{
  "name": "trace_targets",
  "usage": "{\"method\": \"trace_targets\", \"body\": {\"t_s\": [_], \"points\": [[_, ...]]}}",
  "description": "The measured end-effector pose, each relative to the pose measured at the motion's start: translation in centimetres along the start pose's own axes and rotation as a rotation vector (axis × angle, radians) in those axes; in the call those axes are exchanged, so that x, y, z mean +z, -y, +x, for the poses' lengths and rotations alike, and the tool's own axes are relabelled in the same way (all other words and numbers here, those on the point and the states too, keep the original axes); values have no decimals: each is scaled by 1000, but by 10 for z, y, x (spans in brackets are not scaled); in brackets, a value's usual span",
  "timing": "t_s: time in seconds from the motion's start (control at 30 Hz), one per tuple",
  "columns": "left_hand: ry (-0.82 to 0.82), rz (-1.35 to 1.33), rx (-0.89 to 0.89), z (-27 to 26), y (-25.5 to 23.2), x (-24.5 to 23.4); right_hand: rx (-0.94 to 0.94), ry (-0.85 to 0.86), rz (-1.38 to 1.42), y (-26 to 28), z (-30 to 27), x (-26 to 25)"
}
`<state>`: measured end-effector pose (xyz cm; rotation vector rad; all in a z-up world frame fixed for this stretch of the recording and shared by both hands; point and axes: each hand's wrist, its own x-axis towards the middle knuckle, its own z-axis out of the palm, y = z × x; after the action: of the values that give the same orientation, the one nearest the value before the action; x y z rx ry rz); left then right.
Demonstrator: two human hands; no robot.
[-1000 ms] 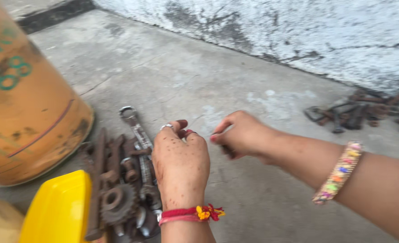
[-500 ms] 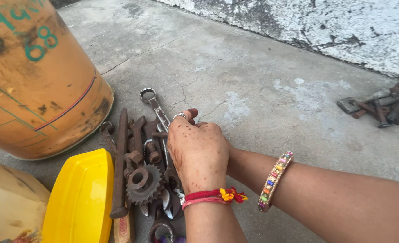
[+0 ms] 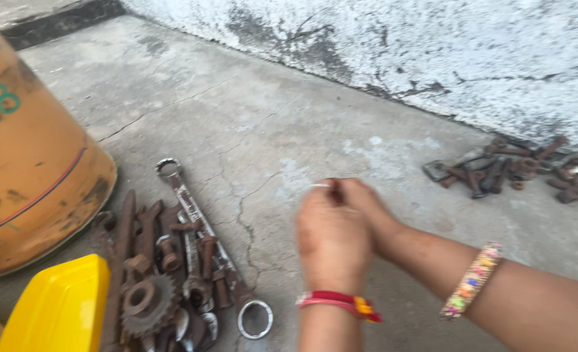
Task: The person sorts through various metal bolts, nuts, and washers on the floor, picking them up individually and occasionally threading a nut onto a bolt.
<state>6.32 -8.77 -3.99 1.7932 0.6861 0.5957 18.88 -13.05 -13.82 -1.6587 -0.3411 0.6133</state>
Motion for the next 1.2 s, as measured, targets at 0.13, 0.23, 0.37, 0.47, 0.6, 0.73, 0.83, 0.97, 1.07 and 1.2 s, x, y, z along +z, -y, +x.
{"method": "trace_targets", "body": {"t_s": [0.13,0.23,0.37,0.47,0.6,0.73,0.83,0.97,1.07,1.2], "points": [[205,38,156,-34,-14,45,-389,-347,-684,0,-40,-81],[297,5,257,-50,-18,66,-327,-566,-1290,10,-53,-127],[286,24,410,-59,-12,83,54,-535,-1228,4,-55,-159],[410,108,267,-60,-14,79,-10,-443,-1274,-10,-55,-173],[406,136,189,-54,-22,70,-30,-494,-1158,-22,-52,-178],[358,147,121,-47,-20,63,-91,-525,-1266,-29,-53,-178],[294,153,68,-37,-16,57,81,-607,-1153,-31,-55,-175],[87,96,129,-18,-8,41,23,-578,-1116,-23,-52,-155],[10,73,-42,-2,-5,17,-17,-555,-996,-5,-47,-109],[-50,-31,-196,5,-10,-17,-57,-295,-604,34,-41,-25]]}}
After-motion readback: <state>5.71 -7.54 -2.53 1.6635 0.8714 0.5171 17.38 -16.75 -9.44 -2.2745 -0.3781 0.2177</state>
